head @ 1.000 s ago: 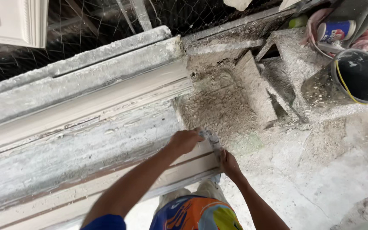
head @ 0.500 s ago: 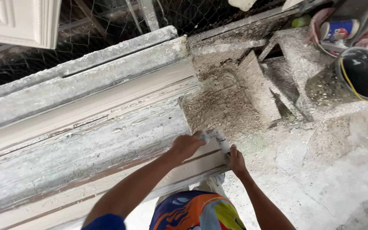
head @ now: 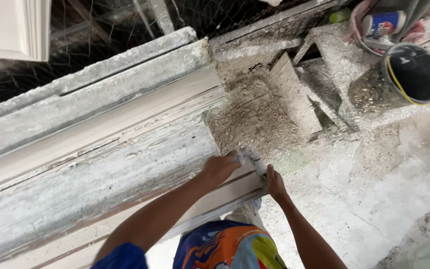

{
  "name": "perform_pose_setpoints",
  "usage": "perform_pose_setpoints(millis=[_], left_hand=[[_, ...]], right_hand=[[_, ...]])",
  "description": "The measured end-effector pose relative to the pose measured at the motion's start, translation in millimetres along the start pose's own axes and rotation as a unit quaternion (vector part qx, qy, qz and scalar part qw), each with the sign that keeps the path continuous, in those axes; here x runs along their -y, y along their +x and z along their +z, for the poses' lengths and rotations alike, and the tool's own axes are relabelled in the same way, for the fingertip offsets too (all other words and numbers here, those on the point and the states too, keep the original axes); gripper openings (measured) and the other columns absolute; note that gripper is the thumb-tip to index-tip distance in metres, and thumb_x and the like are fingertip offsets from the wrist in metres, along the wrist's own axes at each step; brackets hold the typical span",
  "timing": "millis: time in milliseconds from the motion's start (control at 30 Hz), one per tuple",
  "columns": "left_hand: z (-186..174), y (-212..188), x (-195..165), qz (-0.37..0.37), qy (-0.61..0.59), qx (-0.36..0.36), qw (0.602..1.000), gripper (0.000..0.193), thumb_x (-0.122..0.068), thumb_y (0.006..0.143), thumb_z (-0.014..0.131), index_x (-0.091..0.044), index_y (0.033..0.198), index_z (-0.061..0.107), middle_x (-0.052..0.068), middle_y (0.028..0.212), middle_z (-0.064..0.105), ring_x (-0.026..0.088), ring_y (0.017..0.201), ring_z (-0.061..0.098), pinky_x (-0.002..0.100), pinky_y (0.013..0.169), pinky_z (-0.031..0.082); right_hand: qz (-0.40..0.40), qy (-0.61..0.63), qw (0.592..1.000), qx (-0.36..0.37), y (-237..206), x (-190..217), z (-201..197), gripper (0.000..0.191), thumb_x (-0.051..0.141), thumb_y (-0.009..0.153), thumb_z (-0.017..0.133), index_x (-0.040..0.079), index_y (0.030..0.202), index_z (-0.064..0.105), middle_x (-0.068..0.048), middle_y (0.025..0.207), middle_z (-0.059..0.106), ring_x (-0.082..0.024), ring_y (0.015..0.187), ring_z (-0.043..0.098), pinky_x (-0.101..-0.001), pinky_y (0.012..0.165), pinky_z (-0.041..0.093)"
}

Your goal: The person bends and twists thin wire pieces by hand on a work ledge, forming loops, then hangs the finished wire pieces on hooks above a rack of decorative plaster panels. They then use a small scraper to clean plaster residue from the edge of a mold frame.

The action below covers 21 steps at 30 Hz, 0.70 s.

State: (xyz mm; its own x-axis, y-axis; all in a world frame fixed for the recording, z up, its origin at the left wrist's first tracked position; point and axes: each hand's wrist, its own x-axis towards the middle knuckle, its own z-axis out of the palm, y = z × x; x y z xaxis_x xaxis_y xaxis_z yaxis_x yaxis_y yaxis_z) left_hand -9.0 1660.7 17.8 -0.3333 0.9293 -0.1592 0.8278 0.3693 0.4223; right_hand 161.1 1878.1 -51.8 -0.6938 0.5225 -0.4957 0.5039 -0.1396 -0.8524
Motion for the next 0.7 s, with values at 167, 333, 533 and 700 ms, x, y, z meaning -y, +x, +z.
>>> perform_pose_setpoints(millis=[167, 333, 533, 700], left_hand=[[-22.7, -37.0, 2.7, -0.059, 0.038, 0.133, 0.989, 0.046, -0.010, 0.092, 0.054, -0.031, 0.133, 0.061, 0.014, 0.160, 0.036, 0.033, 0.077, 0.074, 0.045, 0.061, 0.060], [-16.7, 16.6, -23.9, -0.006, -0.055, -0.007, 0.998, 0.025, -0.028, 0.101, 0.056, -0.022, 0.122, 0.067, 0.013, 0.150, 0.053, 0.035, 0.082, 0.073, 0.047, 0.072, 0.059], [9.0, 54.8, -28.5, -0.008, -0.036, -0.009, 0.999, 0.026, -0.016, 0.092, 0.059, -0.021, 0.114, 0.071, 0.020, 0.150, 0.050, 0.037, 0.094, 0.073, 0.048, 0.075, 0.059], [7.1, 38.2, -29.8, -0.065, -0.063, -0.039, 0.995, 0.032, -0.011, 0.090, 0.060, -0.017, 0.120, 0.069, 0.022, 0.151, 0.048, 0.037, 0.095, 0.074, 0.049, 0.075, 0.059]], right_hand=[[0.006, 0.022, 1.000, -0.003, 2.8, -1.3, 0.6, 0.070, 0.053, 0.111, 0.039, -0.008, 0.093, 0.068, -0.003, 0.077, 0.056, -0.012, 0.070, 0.045, -0.0336, 0.064, 0.043], [-0.015, 0.035, 0.999, 0.018, 6.4, -0.5, 0.8, 0.060, 0.052, 0.107, 0.039, -0.002, 0.114, 0.065, 0.003, 0.102, 0.068, -0.008, 0.094, 0.059, -0.0270, 0.084, 0.046], [0.058, -0.050, 0.997, -0.007, 1.1, 4.1, 0.2, 0.073, 0.055, 0.112, 0.035, -0.008, 0.096, 0.069, -0.007, 0.081, 0.062, -0.015, 0.076, 0.051, -0.0352, 0.071, 0.048], [0.013, -0.016, 1.000, 0.020, 8.2, 9.5, -4.4, 0.064, 0.055, 0.102, 0.039, -0.001, 0.098, 0.070, -0.003, 0.083, 0.067, -0.014, 0.078, 0.055, -0.0326, 0.075, 0.048]])
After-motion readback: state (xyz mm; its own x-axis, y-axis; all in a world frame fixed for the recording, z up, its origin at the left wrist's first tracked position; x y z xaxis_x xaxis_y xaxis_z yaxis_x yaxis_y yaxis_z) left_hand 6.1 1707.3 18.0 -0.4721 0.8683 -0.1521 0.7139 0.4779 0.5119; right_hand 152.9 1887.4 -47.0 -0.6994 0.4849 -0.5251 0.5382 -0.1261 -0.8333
